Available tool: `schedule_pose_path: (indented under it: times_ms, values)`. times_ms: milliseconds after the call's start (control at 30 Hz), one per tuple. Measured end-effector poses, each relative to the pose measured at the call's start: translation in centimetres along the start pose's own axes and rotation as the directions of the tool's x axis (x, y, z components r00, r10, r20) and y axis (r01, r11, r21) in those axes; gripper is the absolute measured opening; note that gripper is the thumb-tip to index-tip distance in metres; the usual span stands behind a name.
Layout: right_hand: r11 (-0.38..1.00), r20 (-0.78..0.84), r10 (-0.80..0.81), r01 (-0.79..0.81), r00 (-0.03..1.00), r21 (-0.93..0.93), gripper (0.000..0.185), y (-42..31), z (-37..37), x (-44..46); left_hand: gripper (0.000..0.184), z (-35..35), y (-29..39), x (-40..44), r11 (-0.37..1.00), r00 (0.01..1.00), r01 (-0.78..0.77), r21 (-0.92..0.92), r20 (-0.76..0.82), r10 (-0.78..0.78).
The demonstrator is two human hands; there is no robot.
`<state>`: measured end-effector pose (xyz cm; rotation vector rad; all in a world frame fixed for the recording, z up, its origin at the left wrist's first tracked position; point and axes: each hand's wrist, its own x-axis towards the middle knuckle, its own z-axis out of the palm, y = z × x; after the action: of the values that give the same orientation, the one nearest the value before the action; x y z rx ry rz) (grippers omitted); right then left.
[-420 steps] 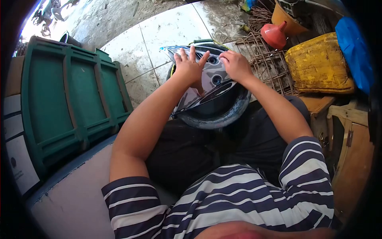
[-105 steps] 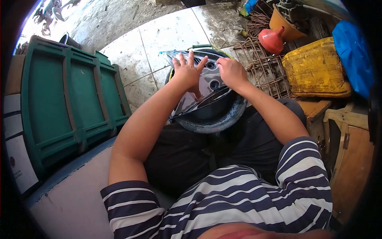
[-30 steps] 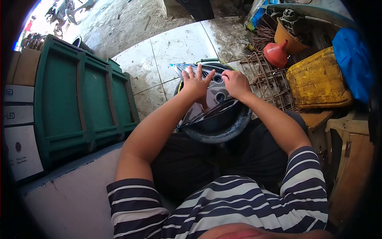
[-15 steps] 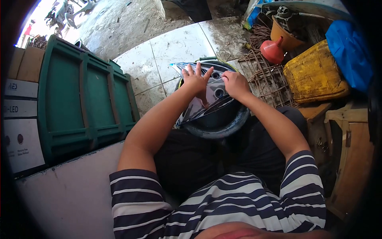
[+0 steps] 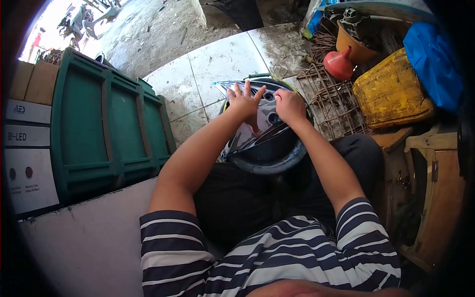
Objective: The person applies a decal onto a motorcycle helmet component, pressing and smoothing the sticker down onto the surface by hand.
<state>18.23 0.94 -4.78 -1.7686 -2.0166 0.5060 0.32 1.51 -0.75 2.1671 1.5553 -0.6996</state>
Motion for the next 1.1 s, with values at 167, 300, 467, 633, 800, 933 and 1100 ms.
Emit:
schedule_pose_path:
  times_ms: [167,300,467,633,800,933,1100]
  values:
    - [0.999,0.01,0.01,-0.01,1.0,-0.054,0.016,-0.7,0.6,1.3,0.172,-0.2,0.1,-0.3,1.0,1.0,0.011,0.001,0.005,-0.011]
    - [0.998,0.015,-0.028,0.029,1.0,-0.062,0.022,-0.5,0.1,-0.1,0.172,-0.3,0.0,-0.1,1.0,1.0,0.009,0.006,0.008,-0.009]
    - [0.999,0.008,0.021,-0.021,1.0,-0.047,0.019,-0.5,0.5,0.7,0.172,-0.1,0.1,-0.1,1.0,1.0,0.01,0.01,0.009,-0.01]
    - [0.999,-0.027,0.0,-0.001,1.0,-0.047,0.02,-0.1,0.2,-0.6,0.173,-0.3,0.1,-0.2,1.0,1.0,0.01,0.012,0.011,-0.01]
    - [0.999,-0.068,-0.013,0.01,0.998,-0.041,0.019,-0.4,0.8,0.4,0.17,0.0,-0.1,0.0,1.0,1.0,-0.001,-0.006,0.001,0.001]
    - [0.999,-0.031,0.039,-0.04,0.999,-0.037,0.019,-0.7,0.4,0.0,0.17,0.0,0.0,-0.4,1.0,1.0,-0.002,0.001,-0.009,0.002]
    - [0.998,-0.056,0.032,-0.035,0.998,-0.05,0.018,-0.9,0.5,-0.7,0.17,0.0,0.0,-0.1,1.0,1.0,-0.001,-0.01,-0.007,0.001]
